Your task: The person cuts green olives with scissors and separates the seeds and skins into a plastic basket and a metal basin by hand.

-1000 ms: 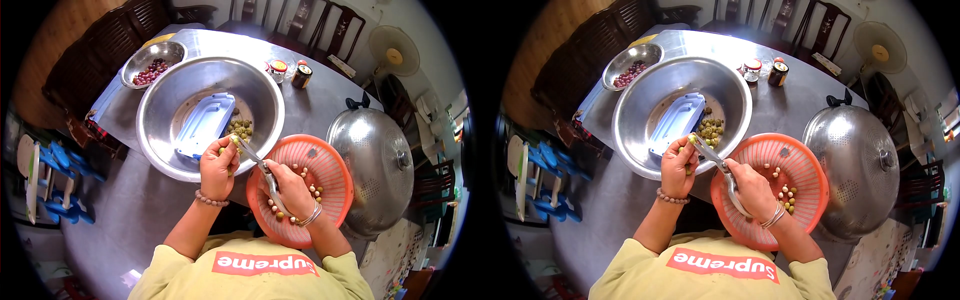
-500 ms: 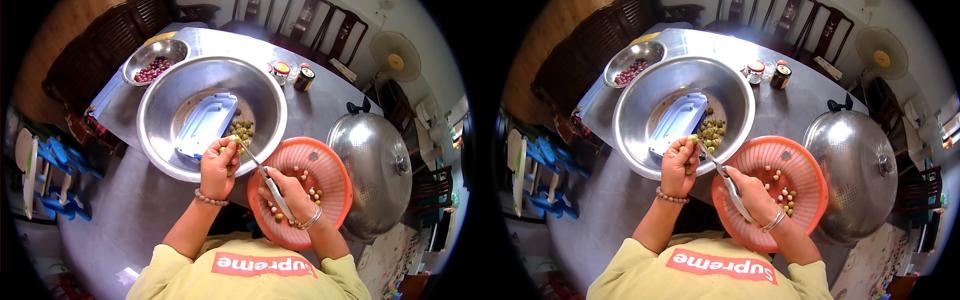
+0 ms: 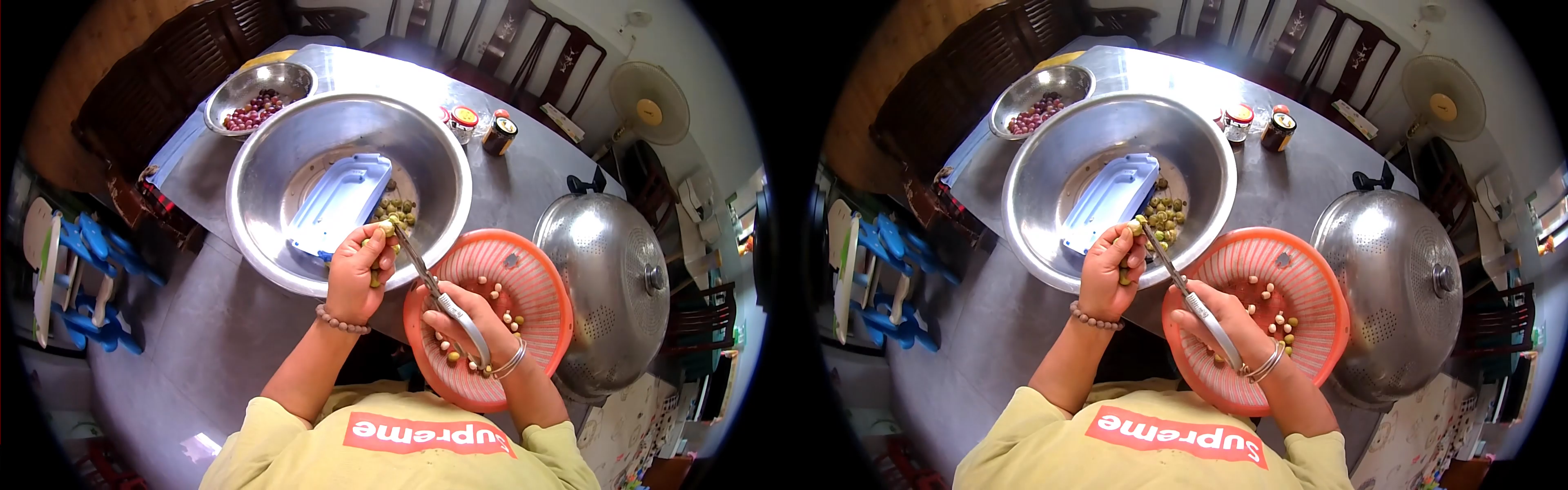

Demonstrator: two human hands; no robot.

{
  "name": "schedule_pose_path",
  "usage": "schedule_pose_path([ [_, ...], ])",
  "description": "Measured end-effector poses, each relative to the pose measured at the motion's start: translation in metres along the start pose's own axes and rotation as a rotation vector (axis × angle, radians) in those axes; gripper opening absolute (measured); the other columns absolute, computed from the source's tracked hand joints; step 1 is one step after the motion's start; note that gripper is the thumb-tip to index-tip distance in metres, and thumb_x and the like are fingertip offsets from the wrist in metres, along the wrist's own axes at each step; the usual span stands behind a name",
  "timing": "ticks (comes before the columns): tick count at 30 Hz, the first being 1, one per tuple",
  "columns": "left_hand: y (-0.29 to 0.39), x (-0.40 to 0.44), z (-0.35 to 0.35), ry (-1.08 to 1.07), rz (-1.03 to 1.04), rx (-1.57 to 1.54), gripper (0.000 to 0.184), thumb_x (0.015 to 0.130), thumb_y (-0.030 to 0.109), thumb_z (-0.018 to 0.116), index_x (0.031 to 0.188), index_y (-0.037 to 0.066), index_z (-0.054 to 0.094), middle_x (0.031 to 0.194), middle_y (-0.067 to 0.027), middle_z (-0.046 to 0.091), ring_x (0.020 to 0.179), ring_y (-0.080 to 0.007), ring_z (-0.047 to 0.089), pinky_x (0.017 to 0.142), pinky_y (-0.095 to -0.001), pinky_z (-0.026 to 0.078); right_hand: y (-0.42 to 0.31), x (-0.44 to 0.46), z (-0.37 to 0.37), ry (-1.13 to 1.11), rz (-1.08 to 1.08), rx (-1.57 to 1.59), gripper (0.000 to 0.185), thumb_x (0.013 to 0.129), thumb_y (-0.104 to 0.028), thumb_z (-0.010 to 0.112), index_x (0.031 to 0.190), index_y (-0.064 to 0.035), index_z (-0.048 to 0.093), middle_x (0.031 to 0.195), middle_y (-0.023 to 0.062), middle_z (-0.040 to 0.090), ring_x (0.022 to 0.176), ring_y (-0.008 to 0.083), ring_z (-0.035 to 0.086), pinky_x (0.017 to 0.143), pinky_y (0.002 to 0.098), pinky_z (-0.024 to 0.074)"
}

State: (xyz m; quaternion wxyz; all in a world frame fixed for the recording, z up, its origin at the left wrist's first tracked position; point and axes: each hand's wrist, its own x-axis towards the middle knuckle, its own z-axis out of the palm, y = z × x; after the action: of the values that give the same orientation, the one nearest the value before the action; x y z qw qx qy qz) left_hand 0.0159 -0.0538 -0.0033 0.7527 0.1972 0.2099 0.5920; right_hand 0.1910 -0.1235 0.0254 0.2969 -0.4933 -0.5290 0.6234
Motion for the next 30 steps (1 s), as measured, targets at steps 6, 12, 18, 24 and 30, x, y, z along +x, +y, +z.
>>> schedule_pose_path([
  [6,0.000,-0.001,0.011,0.085,0.007,0.079,0.019,0.088,0.010,0.050,0.105,0.001,0.053,0.078,-0.0026,0.053,0.056,-0.0049,0.043,0.043,-0.0158,0.032,0.003,0.006,-0.002,0.207,-0.208,-0.486,0.030,0.079,-0.004,0.061,0.106,-0.0005,0.050,0.071,0.0020,0.052,0.065,0.0086,0.049,0.062,0.0235,0.0435],
  [12,-0.003,-0.001,0.010,0.065,0.065,0.100,0.018,0.085,0.013,0.058,0.096,0.004,0.047,0.074,-0.0009,0.049,0.056,-0.0059,0.043,0.045,-0.0165,0.034,0.007,0.007,-0.003,0.286,-0.326,-0.734,0.040,0.074,-0.014,0.062,0.111,-0.0059,0.049,0.081,0.0178,0.057,0.073,0.0340,0.057,0.064,0.0395,0.0461],
  [18,-0.005,-0.001,0.007,0.079,0.072,0.069,0.014,0.084,0.009,0.058,0.093,0.005,0.048,0.071,-0.0005,0.049,0.057,-0.0060,0.044,0.047,-0.0169,0.034,0.014,0.006,-0.003,0.310,-0.374,-0.700,0.041,0.076,-0.016,0.062,0.113,-0.0059,0.048,0.079,0.0164,0.056,0.072,0.0330,0.057,0.063,0.0393,0.0461],
  [24,-0.009,0.000,0.006,0.078,0.089,0.061,0.013,0.084,0.008,0.058,0.093,0.004,0.050,0.073,-0.0007,0.052,0.057,-0.0057,0.044,0.046,-0.0166,0.034,0.016,0.008,-0.005,0.297,-0.370,-0.705,0.043,0.076,-0.020,0.063,0.113,-0.0053,0.048,0.083,0.0166,0.056,0.073,0.0337,0.057,0.064,0.0388,0.0463],
  [30,-0.011,-0.001,0.009,0.092,0.163,0.080,0.012,0.084,0.006,0.057,0.093,0.002,0.050,0.076,-0.0024,0.055,0.055,-0.0046,0.044,0.045,-0.0156,0.033,0.007,0.004,-0.006,0.272,-0.338,-0.695,0.044,0.076,-0.021,0.064,0.113,-0.0050,0.047,0.083,0.0159,0.056,0.073,0.0334,0.057,0.064,0.0385,0.0464],
])
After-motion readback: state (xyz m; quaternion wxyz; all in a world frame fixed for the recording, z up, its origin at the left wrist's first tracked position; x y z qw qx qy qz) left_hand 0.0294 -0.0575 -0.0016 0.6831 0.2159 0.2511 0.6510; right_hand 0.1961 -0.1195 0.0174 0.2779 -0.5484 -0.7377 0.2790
